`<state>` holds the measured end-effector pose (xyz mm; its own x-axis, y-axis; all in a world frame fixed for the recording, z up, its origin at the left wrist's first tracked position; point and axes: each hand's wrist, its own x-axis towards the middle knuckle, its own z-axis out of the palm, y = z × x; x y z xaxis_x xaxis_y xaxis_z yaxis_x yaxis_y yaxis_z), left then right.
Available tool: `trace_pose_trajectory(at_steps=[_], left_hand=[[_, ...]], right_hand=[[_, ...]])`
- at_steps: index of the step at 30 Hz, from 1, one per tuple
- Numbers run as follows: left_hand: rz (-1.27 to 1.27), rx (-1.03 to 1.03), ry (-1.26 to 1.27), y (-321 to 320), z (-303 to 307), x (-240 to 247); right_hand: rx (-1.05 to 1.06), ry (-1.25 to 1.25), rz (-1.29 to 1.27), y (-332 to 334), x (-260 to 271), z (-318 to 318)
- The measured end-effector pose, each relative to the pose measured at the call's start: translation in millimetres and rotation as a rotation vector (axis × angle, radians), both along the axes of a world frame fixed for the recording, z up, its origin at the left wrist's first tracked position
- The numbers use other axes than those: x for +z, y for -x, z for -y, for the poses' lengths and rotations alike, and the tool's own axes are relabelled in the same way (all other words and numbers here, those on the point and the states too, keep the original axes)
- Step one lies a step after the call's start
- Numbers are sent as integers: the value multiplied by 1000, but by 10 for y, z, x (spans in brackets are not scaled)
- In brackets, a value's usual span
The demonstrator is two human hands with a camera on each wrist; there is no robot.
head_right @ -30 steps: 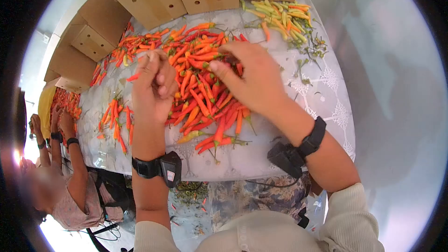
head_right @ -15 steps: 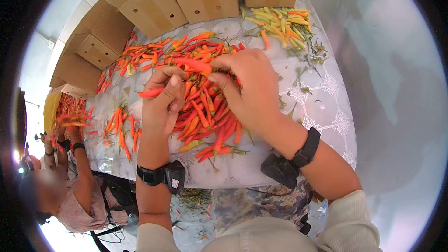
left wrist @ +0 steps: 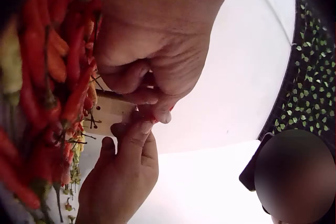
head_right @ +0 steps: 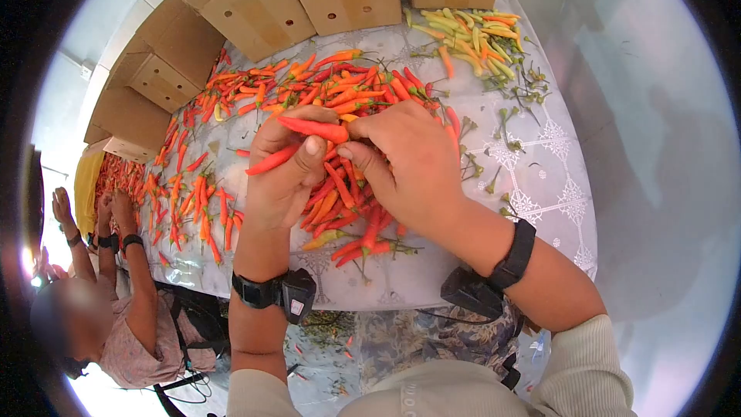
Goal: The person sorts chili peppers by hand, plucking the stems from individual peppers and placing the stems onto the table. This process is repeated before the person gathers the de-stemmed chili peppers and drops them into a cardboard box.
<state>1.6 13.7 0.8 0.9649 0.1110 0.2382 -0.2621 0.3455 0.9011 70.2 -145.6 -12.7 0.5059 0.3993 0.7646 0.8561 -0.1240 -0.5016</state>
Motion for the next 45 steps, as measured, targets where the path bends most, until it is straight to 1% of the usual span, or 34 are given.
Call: trace_pose_trajectory(at_steps=[4,6,10,12,15,17,21,24,27,30,35,45], left_hand=[[46,18,-127,-14,48,-2],[-1,-51,-114,0,-13,2],[13,-37,-76,-4,45,-20],[14,-59,-42,8,51,-18],[-52,-149,23,26,18,9],[-23,-165,7,19,9,-3],[-4,-191,-17,19,-29,-39],[-14,-162,-12,35,12,-7],[5,-238,11,6,-36,-52],[-11,-237,64,9,-24,-63],[-29,-297,63,-2,-72,-80],[-55,-328,141,0,-59,-92]], right_hand=[[8,59,39,0,55,33],[33,75,67,16,46,50],[85,26,161,-21,57,40],[93,9,179,-13,58,42],[96,4,203,8,68,40],[98,16,226,20,100,45],[113,6,243,31,111,54],[123,13,256,18,119,61],[144,31,260,23,116,83],[143,56,271,36,128,92],[143,104,305,46,94,96],[190,63,289,62,121,80]])
